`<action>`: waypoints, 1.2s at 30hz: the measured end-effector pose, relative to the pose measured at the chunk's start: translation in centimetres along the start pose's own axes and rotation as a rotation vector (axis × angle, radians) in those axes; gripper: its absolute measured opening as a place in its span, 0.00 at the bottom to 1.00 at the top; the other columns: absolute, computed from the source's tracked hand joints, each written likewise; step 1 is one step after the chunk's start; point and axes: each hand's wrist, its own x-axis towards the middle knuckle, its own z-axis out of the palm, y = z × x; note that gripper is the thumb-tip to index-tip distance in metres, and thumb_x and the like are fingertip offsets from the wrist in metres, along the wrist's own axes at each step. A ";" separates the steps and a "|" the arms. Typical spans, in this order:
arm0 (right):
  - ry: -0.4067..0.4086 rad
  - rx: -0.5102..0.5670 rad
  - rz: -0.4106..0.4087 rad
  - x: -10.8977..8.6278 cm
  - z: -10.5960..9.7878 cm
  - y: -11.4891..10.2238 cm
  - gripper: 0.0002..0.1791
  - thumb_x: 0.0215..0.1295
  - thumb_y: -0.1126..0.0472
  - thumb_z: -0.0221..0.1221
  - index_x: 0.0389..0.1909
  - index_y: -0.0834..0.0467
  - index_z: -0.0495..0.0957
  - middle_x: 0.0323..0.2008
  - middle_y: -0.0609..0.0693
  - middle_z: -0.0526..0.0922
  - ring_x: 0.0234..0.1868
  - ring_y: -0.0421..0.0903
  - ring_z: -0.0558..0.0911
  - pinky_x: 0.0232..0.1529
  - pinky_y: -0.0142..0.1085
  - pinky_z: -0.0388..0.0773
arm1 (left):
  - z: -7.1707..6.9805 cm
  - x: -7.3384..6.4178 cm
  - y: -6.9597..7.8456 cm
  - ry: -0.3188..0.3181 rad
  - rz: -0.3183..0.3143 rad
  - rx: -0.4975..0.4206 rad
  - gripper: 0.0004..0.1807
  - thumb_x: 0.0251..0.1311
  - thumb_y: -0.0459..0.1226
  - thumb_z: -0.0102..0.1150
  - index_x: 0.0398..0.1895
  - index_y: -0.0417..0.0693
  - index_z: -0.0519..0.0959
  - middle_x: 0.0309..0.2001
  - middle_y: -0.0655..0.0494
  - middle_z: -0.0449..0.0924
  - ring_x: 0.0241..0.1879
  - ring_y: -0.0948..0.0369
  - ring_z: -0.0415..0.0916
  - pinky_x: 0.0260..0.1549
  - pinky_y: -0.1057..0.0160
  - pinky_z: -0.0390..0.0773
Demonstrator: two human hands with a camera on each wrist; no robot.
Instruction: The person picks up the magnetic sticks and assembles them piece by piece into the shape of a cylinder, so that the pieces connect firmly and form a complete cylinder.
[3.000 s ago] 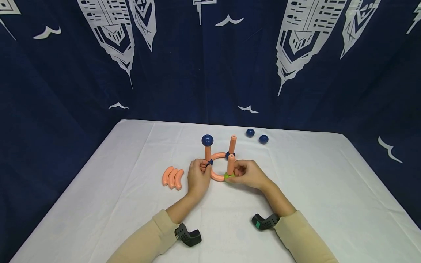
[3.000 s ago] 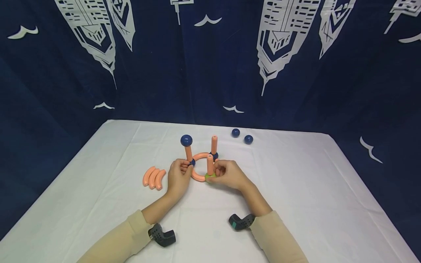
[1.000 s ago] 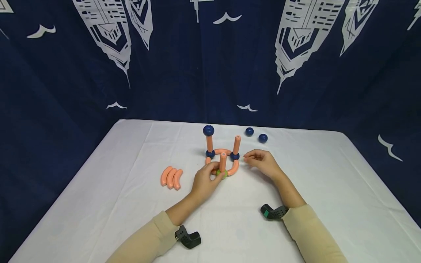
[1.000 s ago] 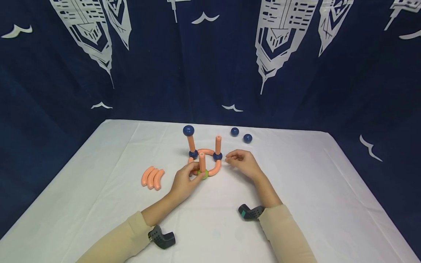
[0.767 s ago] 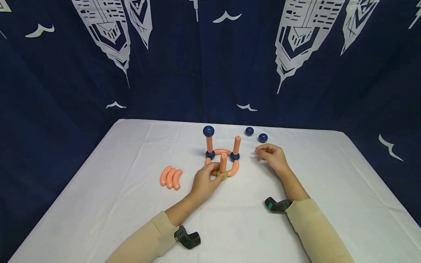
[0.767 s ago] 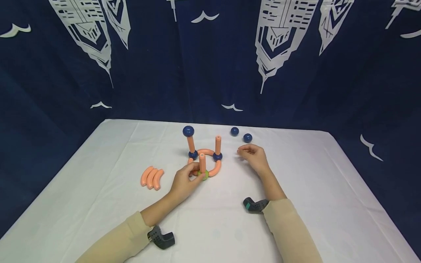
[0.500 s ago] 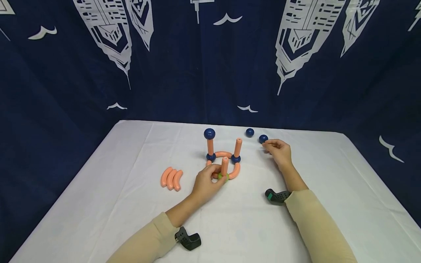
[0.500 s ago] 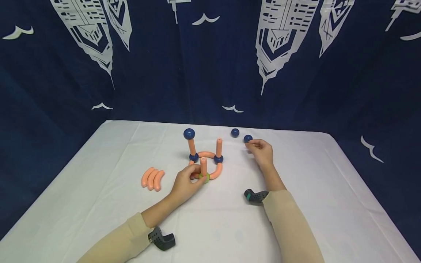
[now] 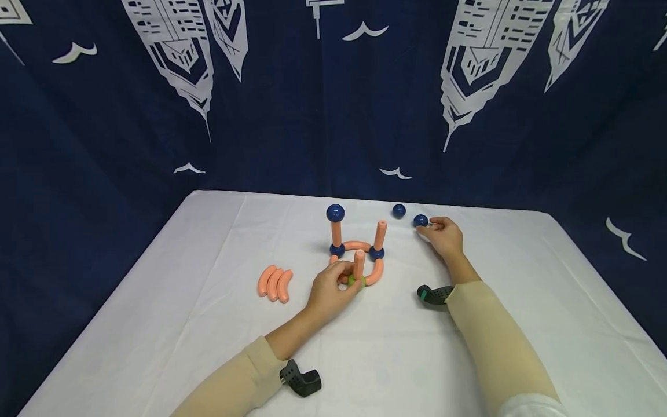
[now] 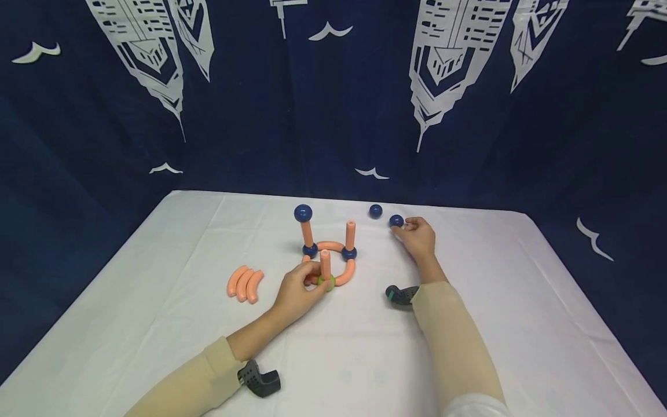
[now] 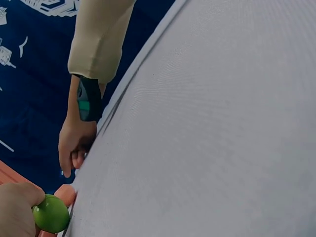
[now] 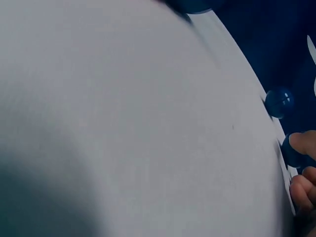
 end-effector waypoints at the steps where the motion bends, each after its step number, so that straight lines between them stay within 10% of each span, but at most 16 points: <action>1: 0.003 -0.028 -0.012 0.1 0.1 0.0 0.30 0.61 0.52 0.65 0.58 0.67 0.72 0.39 0.54 0.77 0.35 0.43 0.72 0.38 0.33 0.69 | 0.0 0.0 0.0 -0.001 0.001 -0.001 0.12 0.57 0.34 0.67 0.44 0.42 0.81 0.39 0.55 0.81 0.36 0.62 0.76 0.38 0.65 0.78; 12: 0.060 -0.130 0.010 0.3 1.2 -1.3 0.29 0.60 0.50 0.64 0.56 0.66 0.75 0.38 0.59 0.77 0.41 0.54 0.73 0.43 0.42 0.68 | -0.1 0.0 -0.2 -0.002 0.001 0.003 0.13 0.57 0.35 0.68 0.44 0.44 0.81 0.38 0.56 0.80 0.35 0.63 0.75 0.38 0.66 0.77; 23: 0.115 0.050 0.095 -1.0 0.1 -1.4 0.28 0.64 0.53 0.60 0.59 0.66 0.70 0.45 0.59 0.77 0.36 0.43 0.77 0.33 0.27 0.70 | -0.2 0.1 0.1 -0.014 0.003 -0.004 0.13 0.56 0.33 0.68 0.45 0.42 0.81 0.39 0.53 0.81 0.37 0.61 0.77 0.39 0.65 0.78; 36: 0.075 0.243 -0.013 -3.5 -1.1 -2.7 0.27 0.60 0.57 0.64 0.57 0.66 0.70 0.38 0.49 0.80 0.32 0.31 0.75 0.33 0.23 0.71 | -0.1 0.1 0.0 -0.011 0.001 -0.001 0.13 0.56 0.33 0.68 0.44 0.43 0.81 0.38 0.54 0.80 0.37 0.61 0.76 0.39 0.65 0.78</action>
